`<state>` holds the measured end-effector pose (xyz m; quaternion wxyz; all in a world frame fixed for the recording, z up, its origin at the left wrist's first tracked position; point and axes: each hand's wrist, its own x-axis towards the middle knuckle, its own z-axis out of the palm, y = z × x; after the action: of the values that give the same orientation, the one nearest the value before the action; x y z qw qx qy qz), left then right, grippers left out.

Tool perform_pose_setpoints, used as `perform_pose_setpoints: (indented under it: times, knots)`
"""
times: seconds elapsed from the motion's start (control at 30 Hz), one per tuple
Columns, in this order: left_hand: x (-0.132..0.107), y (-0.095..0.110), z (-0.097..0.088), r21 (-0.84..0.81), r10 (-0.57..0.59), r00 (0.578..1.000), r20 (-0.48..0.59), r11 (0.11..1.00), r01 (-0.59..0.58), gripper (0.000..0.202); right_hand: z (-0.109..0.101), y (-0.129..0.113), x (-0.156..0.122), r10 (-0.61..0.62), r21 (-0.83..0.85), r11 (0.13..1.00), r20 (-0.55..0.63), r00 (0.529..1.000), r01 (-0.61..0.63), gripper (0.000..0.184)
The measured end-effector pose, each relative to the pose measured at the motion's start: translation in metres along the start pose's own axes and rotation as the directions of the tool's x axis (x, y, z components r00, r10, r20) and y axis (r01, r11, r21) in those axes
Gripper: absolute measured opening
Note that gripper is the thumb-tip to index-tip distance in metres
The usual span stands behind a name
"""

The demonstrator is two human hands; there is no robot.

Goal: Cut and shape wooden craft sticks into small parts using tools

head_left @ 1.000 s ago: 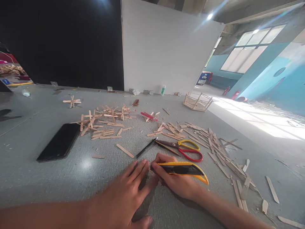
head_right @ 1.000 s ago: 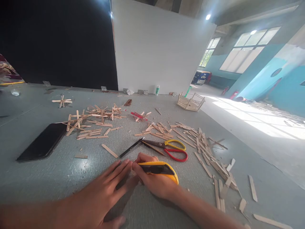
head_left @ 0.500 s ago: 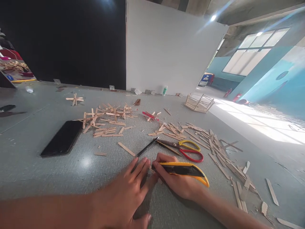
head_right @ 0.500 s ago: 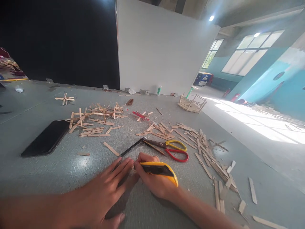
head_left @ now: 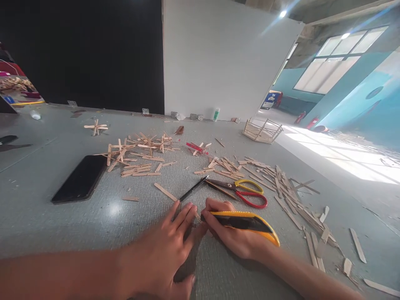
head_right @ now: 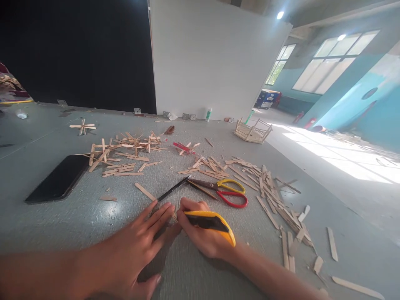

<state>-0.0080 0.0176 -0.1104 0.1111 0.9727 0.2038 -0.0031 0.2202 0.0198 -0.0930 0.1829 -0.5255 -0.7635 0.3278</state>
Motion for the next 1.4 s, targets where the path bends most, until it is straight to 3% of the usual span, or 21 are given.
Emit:
perform_pose_setpoints:
  times: [0.37,0.6,0.83,1.4]
  knots:
    - [0.002,0.003,-0.009,-0.075,-0.032,0.998,0.053,0.997,0.036,0.090,0.007,0.017,0.000,0.022,0.133,0.991,-0.037,0.999,-0.017,0.041]
    - [0.008,0.006,-0.016,-0.078,-0.075,0.982,0.175,0.993,0.090,0.099,0.007,0.013,0.001,0.051,0.156,0.987,-0.044,0.998,-0.043,0.039]
    - [0.007,0.003,-0.010,-0.094,-0.074,0.989,0.124,0.992,0.086,0.097,0.007,0.011,0.003,0.039,0.117,0.993,-0.055,0.998,-0.032,0.037]
    - [0.006,0.003,-0.011,-0.069,-0.081,0.989,0.126,0.994,0.090,0.098,0.008,0.003,0.002,-0.010,0.012,1.000,-0.123,0.992,0.012,0.035]
